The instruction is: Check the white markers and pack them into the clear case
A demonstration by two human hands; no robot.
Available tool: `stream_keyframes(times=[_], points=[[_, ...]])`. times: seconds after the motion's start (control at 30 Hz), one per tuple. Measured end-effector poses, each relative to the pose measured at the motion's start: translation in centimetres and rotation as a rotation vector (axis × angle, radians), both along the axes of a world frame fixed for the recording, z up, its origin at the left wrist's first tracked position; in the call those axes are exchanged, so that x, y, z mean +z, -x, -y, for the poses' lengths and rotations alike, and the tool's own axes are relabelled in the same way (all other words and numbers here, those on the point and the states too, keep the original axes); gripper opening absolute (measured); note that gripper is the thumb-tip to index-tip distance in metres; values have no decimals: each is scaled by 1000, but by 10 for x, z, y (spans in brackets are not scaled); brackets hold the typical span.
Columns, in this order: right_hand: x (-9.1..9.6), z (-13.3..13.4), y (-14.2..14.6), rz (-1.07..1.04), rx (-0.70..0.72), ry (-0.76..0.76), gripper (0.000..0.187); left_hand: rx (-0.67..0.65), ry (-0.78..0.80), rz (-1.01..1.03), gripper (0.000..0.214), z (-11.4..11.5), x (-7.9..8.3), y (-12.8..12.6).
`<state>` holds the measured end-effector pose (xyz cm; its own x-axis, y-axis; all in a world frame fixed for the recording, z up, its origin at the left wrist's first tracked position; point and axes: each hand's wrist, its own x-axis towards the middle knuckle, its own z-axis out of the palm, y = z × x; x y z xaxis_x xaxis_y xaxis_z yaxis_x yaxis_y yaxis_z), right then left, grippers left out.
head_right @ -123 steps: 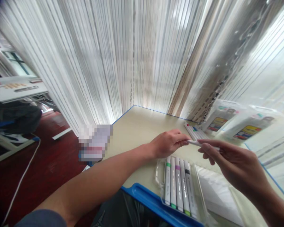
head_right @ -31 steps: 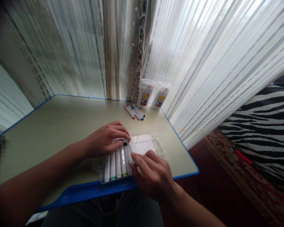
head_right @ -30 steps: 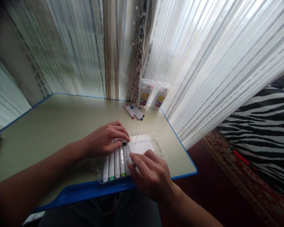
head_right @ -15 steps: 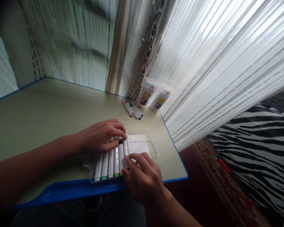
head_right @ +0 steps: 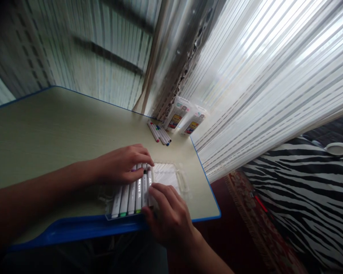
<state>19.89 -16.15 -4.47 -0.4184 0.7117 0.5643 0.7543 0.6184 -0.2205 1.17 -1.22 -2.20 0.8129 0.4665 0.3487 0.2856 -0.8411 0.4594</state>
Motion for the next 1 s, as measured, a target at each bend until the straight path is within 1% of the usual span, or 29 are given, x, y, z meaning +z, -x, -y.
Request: stream_keyframes(times=[0.07, 0.13, 0.27, 0.4, 0.47, 0.57, 0.67, 0.73, 0.8, 0.87, 0.93, 1.0], points=[[0, 1, 0, 14, 14, 10, 45, 3, 13, 4, 31, 0, 0, -1], [1, 1, -1, 17, 28, 11, 50, 7, 20, 4, 31, 0, 0, -1], [2, -4, -2, 5, 23, 82, 48, 44, 6, 12, 31, -3, -1, -1], [5, -19, 0, 28, 34, 171, 47, 158, -28, 8, 28, -6, -1, 0], [13, -30, 2, 83, 43, 221, 47, 237, -29, 18, 27, -8, 0, 1], [34, -52, 6, 227, 53, 322, 54, 318, -43, 122, 27, -10, 5, 5], [55, -79, 6, 258, 84, 337, 68, 411, -92, 295, 26, -13, 14, 11], [61, -96, 4, 292, 157, 325, 85, 486, -106, 358, 26, -16, 20, 16], [61, -109, 3, 354, 215, 359, 102, 562, -65, 358, 25, -21, 24, 20], [55, -116, 3, 397, 255, 413, 112, 641, 17, 319, 24, -28, 26, 22], [49, -119, 2, 396, 286, 448, 114, 698, 92, 267, 24, -36, 26, 20], [43, -121, -1, 371, 304, 444, 113, 717, 118, 219, 23, -44, 27, 14]])
